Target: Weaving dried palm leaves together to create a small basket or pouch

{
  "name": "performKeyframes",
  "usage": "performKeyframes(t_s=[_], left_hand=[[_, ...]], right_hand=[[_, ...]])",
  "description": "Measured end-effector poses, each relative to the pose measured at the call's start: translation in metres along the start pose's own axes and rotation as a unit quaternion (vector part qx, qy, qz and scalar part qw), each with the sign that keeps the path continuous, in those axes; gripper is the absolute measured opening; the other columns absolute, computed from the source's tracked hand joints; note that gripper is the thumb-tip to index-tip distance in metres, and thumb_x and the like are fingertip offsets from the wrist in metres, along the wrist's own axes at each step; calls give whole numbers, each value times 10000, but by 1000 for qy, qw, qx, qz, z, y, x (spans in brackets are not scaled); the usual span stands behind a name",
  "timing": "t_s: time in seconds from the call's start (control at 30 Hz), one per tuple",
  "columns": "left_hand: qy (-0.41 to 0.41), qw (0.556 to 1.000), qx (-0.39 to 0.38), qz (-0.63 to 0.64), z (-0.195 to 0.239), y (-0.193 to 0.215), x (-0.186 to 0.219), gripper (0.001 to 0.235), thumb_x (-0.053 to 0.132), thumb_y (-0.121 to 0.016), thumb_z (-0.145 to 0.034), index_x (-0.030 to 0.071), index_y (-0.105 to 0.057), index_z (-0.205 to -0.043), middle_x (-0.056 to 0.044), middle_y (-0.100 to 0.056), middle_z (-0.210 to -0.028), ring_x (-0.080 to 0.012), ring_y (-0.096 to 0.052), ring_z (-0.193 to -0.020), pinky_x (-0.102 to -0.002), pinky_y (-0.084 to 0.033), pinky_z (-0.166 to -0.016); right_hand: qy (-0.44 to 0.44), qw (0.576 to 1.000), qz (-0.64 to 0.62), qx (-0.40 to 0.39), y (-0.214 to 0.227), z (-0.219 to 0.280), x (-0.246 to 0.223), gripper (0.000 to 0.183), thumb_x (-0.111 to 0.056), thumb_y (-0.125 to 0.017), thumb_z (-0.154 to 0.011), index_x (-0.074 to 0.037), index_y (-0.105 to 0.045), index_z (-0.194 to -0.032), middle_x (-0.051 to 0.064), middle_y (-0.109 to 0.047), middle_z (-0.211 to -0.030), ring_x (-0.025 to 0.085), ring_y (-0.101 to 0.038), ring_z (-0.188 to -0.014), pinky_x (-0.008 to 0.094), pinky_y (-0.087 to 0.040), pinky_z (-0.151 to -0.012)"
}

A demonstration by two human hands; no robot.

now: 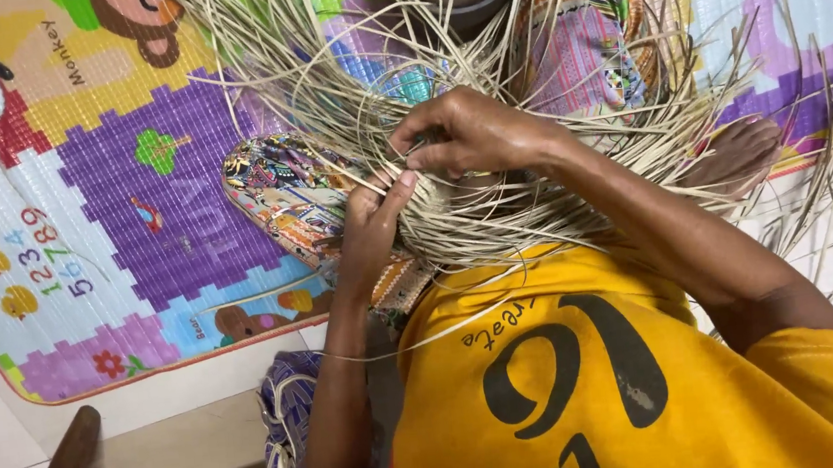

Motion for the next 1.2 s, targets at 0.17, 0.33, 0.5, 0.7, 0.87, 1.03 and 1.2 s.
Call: performKeyframes(t_s=[0.17, 0.33, 0.5, 0.7, 0.87, 1.03, 1.2], left_hand=[[-16, 999, -19, -41, -4, 11, -13, 284, 260, -680, -1020, 93, -607, -802, 25, -471, -635, -52, -369, -612, -274, -332, -657], [-19, 996, -34, -77, -10, 19, -33, 271, 239, -638, -1051, -11, -714, -981, -28, -615, -654, -37, -400, -587, -270, -407, -623], [-14, 993, -45, -106, -8, 8, -21, 396, 292, -632, -1048, -91, -667, -958, -27, -469, -509, -54, -278, -440, -243, -353, -522], [-19, 991, -74, -110, -11, 6, -15, 360, 235, -619, -1054, -60, -669, -853, -2, -458, -462, -14, -281, -410, -205, -281, -459], [-32, 991, -72, -104, -8, 8, -18, 386, 206, -596, -1059, -48, -665, -776, -22, -436, -423, -10, -227, -418, -224, -258, -448], [-12, 993, -61, -98, -9, 11, -18, 403, 282, -638, -1046, 16, -654, -744, -4, -434, -436, -15, -232, -410, -214, -269, -468], [21, 996, -16, -91, -10, 20, -38, 461, 354, -630, -1050, 78, -593, -682, 3, -410, -443, -34, -227, -411, -247, -257, -480]], right_hand=[[-12, 999, 48, -5, -10, -1, 5, 152, -92, -751, -923, -3, -755, -1046, 179, -738, -891, 300, -722, -650, 414, -570, -638], [0, 998, 36, 42, -22, -3, 28, 103, -62, -668, -985, 5, -731, -1034, 167, -719, -840, 288, -686, -641, 403, -565, -658], [-11, 997, 44, 59, -20, 3, 23, 79, -79, -668, -992, -18, -717, -976, 148, -717, -799, 288, -690, -652, 411, -561, -672], [-5, 996, 57, 70, -19, 4, 8, 88, -82, -663, -988, -24, -697, -931, 151, -713, -771, 309, -699, -682, 435, -550, -679], [-11, 995, 58, 85, -24, 6, 4, 86, -70, -657, -976, -14, -689, -920, 185, -715, -766, 350, -708, -685, 464, -550, -667], [2, 989, 40, 145, -19, 14, -7, 103, -63, -640, -1004, -1, -721, -992, 189, -715, -788, 331, -697, -684, 437, -566, -677], [56, 974, 114, 189, -16, 53, -26, 140, -31, -635, -1003, 33, -694, -1112, 236, -733, -910, 408, -735, -774, 484, -596, -687]])
Point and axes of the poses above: each hand's wrist, its own z-axis away from the middle knuckle, its own y-axis out of the back of the hand, x = y × z, the point moved 5 cm from there along -z, towards the middle knuckle
